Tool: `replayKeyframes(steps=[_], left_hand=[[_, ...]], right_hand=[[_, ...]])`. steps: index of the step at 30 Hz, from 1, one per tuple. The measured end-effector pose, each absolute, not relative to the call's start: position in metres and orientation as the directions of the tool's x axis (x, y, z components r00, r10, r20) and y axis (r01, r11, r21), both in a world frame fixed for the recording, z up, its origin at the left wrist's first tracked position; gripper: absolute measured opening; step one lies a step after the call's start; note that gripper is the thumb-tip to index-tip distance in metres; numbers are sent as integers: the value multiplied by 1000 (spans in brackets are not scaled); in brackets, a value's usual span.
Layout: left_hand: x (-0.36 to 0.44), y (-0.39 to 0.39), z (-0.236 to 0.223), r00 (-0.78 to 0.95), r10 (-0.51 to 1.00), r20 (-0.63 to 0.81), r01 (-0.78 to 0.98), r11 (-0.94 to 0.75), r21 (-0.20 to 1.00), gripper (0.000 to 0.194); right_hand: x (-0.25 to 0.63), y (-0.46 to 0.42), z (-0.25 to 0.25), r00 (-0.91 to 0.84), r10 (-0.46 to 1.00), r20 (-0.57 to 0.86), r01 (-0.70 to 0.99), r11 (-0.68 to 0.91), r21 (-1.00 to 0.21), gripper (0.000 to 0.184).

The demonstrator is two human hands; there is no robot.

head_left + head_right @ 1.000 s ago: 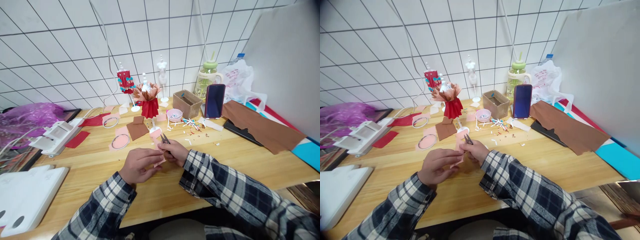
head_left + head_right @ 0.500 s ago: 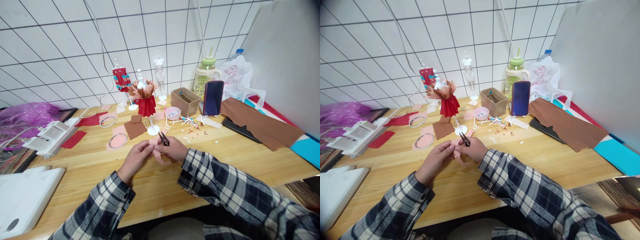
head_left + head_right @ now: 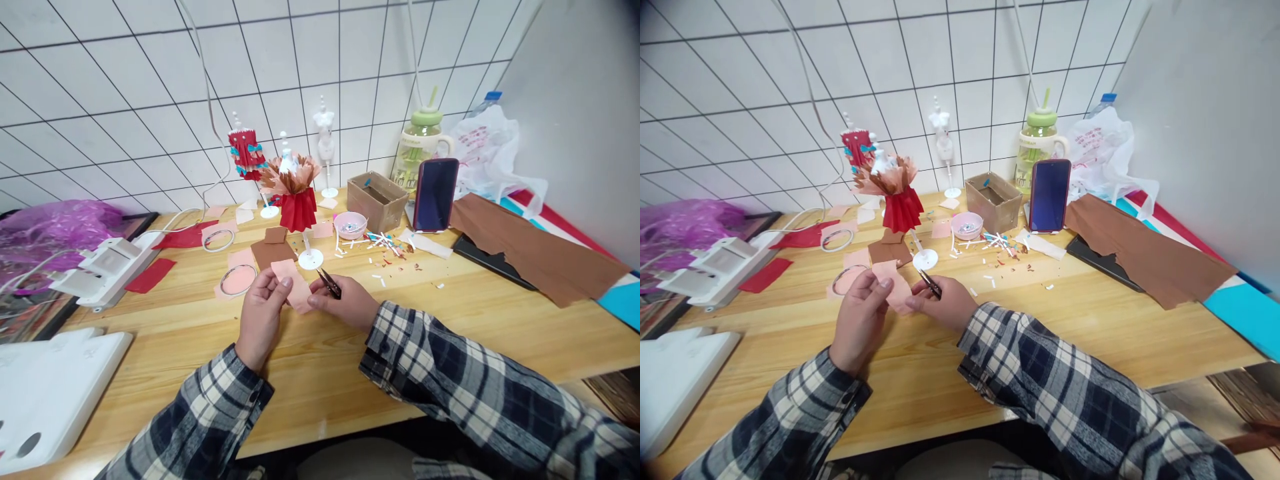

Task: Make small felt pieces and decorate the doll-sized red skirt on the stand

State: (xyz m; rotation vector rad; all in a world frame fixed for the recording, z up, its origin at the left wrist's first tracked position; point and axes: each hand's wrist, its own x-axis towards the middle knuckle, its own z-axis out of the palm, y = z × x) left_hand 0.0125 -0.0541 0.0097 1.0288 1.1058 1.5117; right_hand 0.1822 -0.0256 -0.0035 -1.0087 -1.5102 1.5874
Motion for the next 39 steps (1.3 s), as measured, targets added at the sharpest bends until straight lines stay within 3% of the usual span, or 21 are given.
replayKeyframes(steps=[4, 7, 9, 11, 16, 20, 24, 28, 29, 32, 35, 39], left_hand=[[18, -59, 12, -213, 966, 149, -290, -208, 934, 41], [21, -60, 8, 24, 999, -37, -420, 44, 906, 53], [22, -60, 4, 186, 968, -168, -393, 230, 890, 54], [21, -59, 0, 238, 945, -225, -305, 292, 906, 44], [13, -51, -2, 95, 979, -178, -200, 194, 960, 26], [9, -48, 1, -77, 992, -104, -207, 86, 975, 33], [9, -49, 3, -90, 993, -72, -181, 55, 982, 42], [9, -51, 4, -64, 998, -9, -106, 2, 994, 51], [9, -52, 5, -67, 998, 11, -90, -17, 996, 53], [9, -53, 7, -93, 994, 50, -43, -54, 998, 57], [9, -52, 8, -118, 991, 64, -20, -67, 998, 59], [8, -50, 7, -120, 990, 78, -40, -84, 996, 58]], right_hand=[[181, -27, -4, -406, 912, -56, 51, -38, -998, 16], [182, -26, -4, -380, 925, -22, 30, -12, -999, 18], [183, -26, -4, -383, 924, -1, 29, 11, -1000, 19], [183, -25, -4, -390, 921, 16, 49, 38, -998, 17], [186, -20, -6, -312, 950, 18, 63, 39, -997, 10], [190, -12, -9, -176, 984, 2, 123, 24, -992, 8], [192, -9, -9, -138, 990, 2, 169, 26, -985, 11], [198, -7, -1, 51, 994, 96, 301, 76, -951, 43], [199, -7, 1, 44, 995, 91, 339, 71, -938, 47], [200, -11, 4, -154, 988, 6, 387, 66, -920, 26], [195, -21, 4, -335, 942, 8, 397, 149, -906, 41], [187, -38, 4, -437, 899, 29, 416, 230, -880, 37]])
